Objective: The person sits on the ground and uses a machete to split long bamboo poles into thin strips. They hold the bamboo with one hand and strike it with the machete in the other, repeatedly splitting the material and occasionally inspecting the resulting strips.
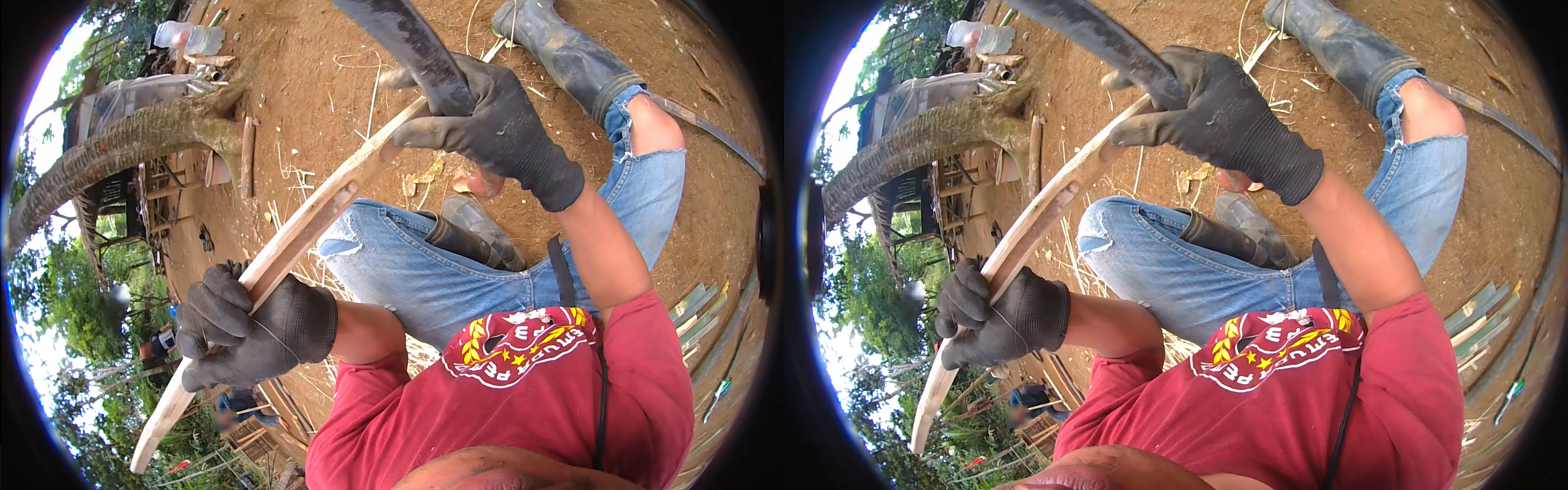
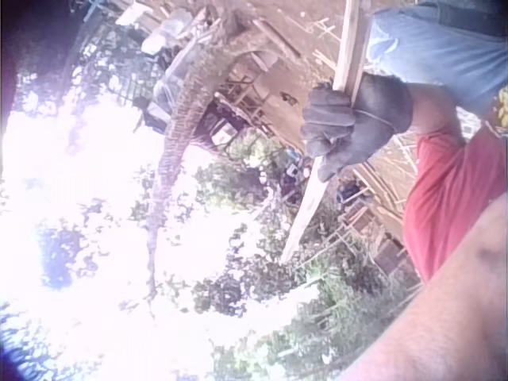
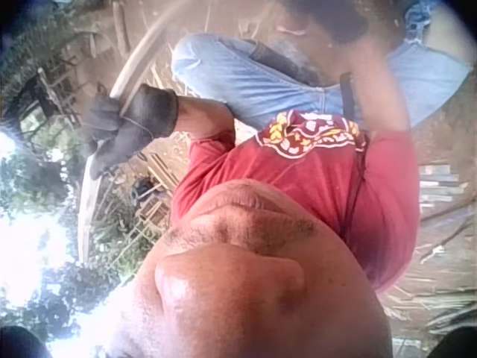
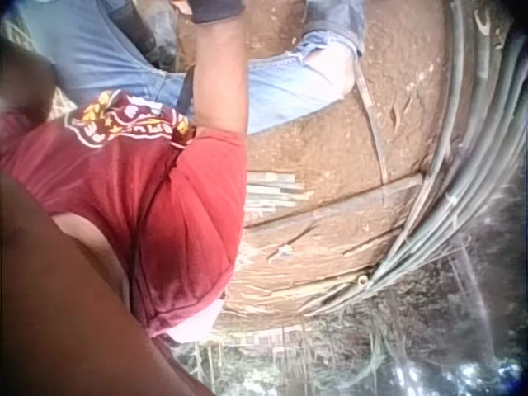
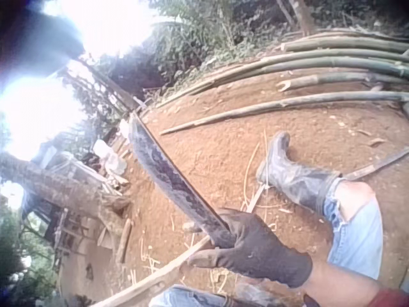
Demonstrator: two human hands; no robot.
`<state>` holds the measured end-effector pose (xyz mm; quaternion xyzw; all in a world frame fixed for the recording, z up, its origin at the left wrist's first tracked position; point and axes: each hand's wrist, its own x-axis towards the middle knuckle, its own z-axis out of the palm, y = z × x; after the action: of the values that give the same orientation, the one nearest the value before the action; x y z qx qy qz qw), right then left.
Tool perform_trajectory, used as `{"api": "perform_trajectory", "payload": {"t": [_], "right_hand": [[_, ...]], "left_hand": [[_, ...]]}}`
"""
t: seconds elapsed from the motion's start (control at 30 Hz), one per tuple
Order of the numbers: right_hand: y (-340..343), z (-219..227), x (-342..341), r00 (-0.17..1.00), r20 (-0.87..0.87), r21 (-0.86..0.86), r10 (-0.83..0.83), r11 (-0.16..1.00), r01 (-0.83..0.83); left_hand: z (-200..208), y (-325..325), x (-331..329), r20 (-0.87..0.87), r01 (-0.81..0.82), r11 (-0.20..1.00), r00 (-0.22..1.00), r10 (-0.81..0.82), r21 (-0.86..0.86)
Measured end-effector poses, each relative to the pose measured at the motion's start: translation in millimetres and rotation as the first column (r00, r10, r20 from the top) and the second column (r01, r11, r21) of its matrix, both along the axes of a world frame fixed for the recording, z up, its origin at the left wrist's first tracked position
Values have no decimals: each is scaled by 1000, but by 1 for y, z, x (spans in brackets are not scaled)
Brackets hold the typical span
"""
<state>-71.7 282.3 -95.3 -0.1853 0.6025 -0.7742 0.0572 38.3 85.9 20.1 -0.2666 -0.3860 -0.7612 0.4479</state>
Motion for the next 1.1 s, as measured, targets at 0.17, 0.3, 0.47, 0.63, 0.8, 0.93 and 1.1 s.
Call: {"api": "perform_trajectory", "payload": {"t": [0.17,0.3,0.47,0.63,0.8,0.93,1.1], "right_hand": [[-5,1,3,998,-50,-27,37,999,-38],[-11,7,5,988,-138,98,68,994,-55],[-16,1,-5,943,-308,267,125,963,-41],[3,-34,-13,990,123,294,-75,955,36],[18,-56,6,932,271,-133,242,968,-213],[9,-41,16,886,224,-268,405,900,-343],[3,-40,25,875,228,-330,428,879,-344]], "left_hand": [[0,-2,1,16,-73,997,997,74,-38],[-2,0,-1,42,-47,998,998,48,-37],[-6,-13,-7,112,85,986,991,-69,-143],[-6,-42,-30,367,-67,996,929,41,60],[-24,-91,-51,593,-108,928,794,-136,357],[-44,-84,-89,814,-474,848,574,92,239],[-59,-93,-88,840,-529,837,511,181,142]]}}
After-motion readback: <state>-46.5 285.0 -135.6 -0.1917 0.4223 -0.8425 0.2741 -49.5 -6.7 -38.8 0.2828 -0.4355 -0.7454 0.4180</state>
